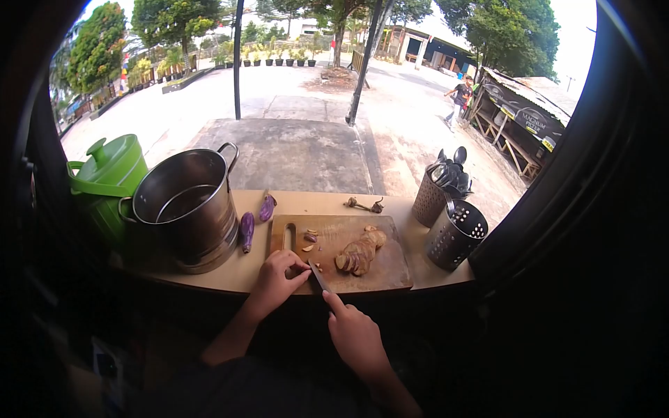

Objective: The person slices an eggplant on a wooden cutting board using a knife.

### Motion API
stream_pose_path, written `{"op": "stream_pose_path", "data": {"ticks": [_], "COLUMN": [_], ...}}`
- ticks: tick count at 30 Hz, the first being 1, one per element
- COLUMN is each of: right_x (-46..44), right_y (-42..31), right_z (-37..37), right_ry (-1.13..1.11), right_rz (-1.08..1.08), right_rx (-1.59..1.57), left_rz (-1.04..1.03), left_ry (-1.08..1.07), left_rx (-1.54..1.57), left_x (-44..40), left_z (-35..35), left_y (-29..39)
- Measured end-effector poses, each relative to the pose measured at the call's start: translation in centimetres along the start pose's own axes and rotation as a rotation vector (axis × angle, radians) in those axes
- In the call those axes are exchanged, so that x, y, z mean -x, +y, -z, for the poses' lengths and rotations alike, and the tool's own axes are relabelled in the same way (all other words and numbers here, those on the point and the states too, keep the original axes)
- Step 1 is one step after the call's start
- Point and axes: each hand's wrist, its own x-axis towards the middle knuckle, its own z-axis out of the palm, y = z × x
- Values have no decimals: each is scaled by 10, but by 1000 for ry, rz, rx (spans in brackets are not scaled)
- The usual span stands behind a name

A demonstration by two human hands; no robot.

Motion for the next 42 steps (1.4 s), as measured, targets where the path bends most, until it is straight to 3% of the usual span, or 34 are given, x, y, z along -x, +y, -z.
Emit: {"op": "stream_pose_path", "data": {"ticks": [5,7,11,22,42], "right_x": [-11,-8,-1,5,-34], "right_y": [-1,-10,-8,0,-13], "right_z": [-6,4,5,-10,-8], "right_ry": [26,0,13,106,-6], "right_rz": [34,-91,-102,78,16], "right_rx": [-32,-47,-75,35,-1], "left_rz": [7,6,-6,-22,-41], "left_ry": [-18,-15,20,37,-19], "left_rx": [-31,-18,-6,-24,24], "left_x": [-2,-1,-1,1,-3], "left_z": [1,1,-2,-3,1], "left_y": [2,1,0,-6,-6]}}
